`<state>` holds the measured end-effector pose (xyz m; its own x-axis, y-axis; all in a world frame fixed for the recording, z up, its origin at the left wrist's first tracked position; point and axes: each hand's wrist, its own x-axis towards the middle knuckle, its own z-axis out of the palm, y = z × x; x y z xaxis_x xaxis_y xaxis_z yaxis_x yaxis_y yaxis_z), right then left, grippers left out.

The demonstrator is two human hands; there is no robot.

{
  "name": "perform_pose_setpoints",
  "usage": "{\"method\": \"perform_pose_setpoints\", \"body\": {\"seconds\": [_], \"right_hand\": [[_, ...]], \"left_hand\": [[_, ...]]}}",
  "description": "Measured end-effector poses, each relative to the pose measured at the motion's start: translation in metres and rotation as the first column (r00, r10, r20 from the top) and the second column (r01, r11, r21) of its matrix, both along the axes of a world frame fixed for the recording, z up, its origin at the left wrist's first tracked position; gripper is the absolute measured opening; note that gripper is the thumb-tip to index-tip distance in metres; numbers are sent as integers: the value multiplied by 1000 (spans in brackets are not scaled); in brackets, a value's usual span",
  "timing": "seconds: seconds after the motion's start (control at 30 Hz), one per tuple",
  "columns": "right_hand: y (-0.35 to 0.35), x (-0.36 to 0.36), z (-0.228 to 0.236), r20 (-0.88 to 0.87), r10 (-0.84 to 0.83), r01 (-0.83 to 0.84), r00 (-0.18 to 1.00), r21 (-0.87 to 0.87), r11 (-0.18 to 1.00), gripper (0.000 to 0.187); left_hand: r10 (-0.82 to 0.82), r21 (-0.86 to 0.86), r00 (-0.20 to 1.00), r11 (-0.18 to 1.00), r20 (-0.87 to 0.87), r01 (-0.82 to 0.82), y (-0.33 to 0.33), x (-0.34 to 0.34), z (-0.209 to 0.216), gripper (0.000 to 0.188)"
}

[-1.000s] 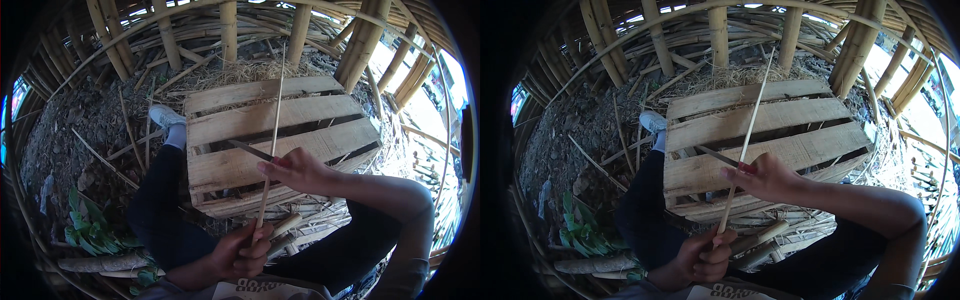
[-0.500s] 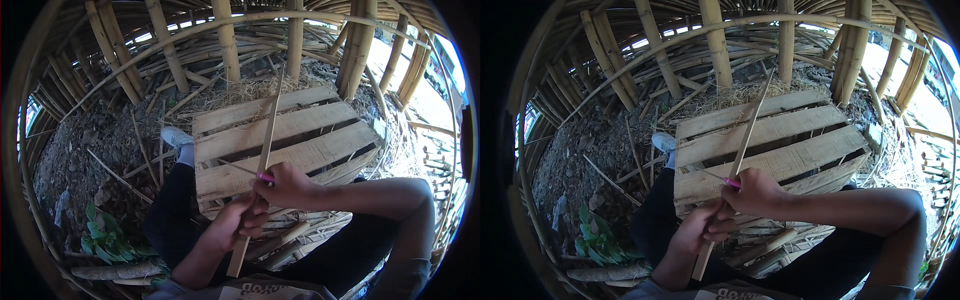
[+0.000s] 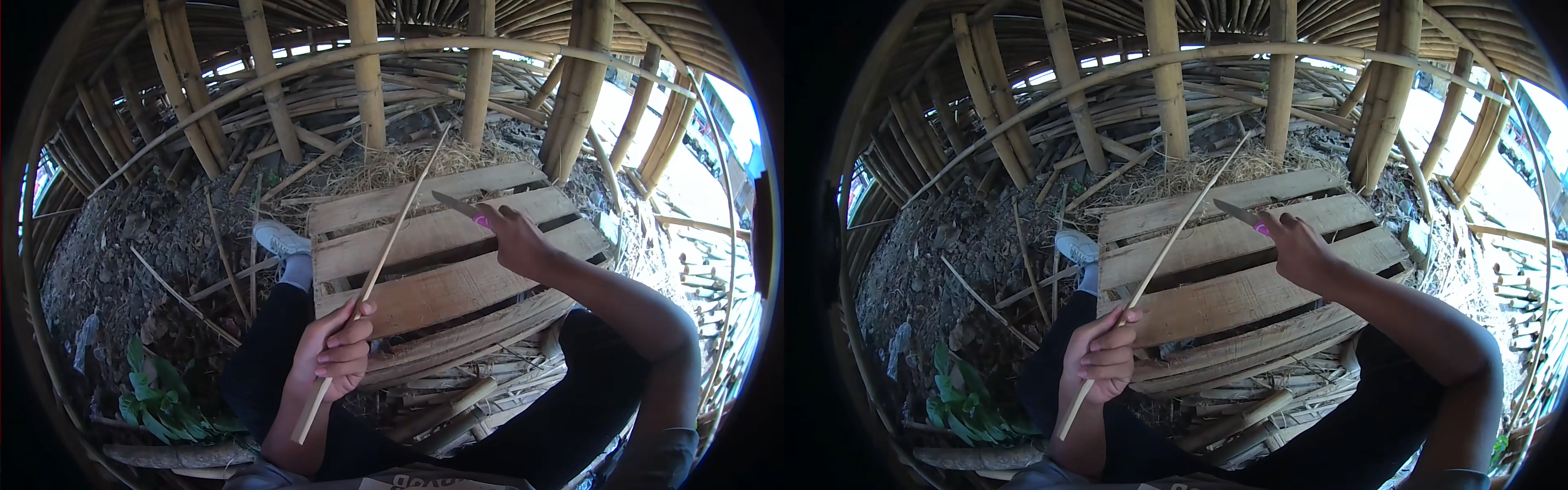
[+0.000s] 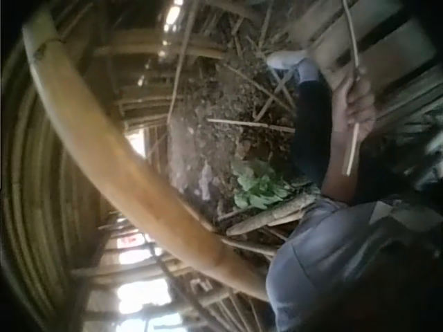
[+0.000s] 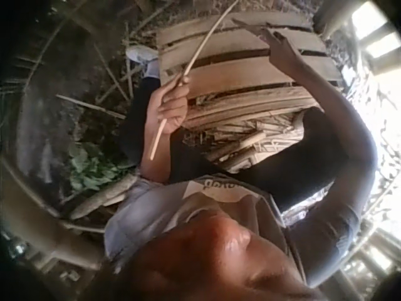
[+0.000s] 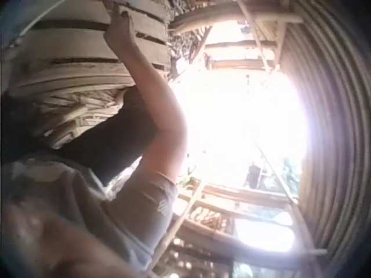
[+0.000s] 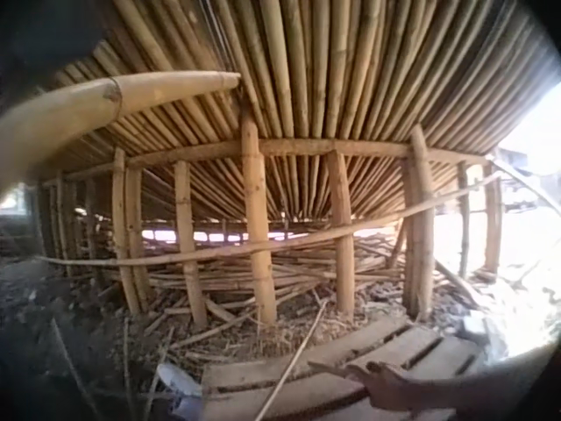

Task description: The person is using a knife to shave and smooth a thin bamboo strip while sitting on a wooden crate.

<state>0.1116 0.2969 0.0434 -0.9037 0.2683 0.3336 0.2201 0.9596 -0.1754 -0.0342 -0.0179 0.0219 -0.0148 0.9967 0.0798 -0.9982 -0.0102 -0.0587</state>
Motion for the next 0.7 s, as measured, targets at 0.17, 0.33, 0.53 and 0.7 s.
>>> {"method": "perform_pose_setpoints", "body": {"seconds": [0.17,0.33,0.53,0.7], "right_hand": [[7,-17,-6,283,110,-180,953,234,956,72],[9,-42,-9,336,222,-344,915,367,864,63],[97,-57,-18,74,-463,156,883,885,439,42],[61,-53,12,160,27,-99,987,459,883,60]], "left_hand": [[69,54,996,996,51,-72,-12,-4,-16,28],[170,71,985,983,-34,-167,-19,-10,-18,31],[170,69,985,983,-36,-167,-21,-13,-19,30],[157,48,987,986,26,-158,-28,-17,-20,30]]}}
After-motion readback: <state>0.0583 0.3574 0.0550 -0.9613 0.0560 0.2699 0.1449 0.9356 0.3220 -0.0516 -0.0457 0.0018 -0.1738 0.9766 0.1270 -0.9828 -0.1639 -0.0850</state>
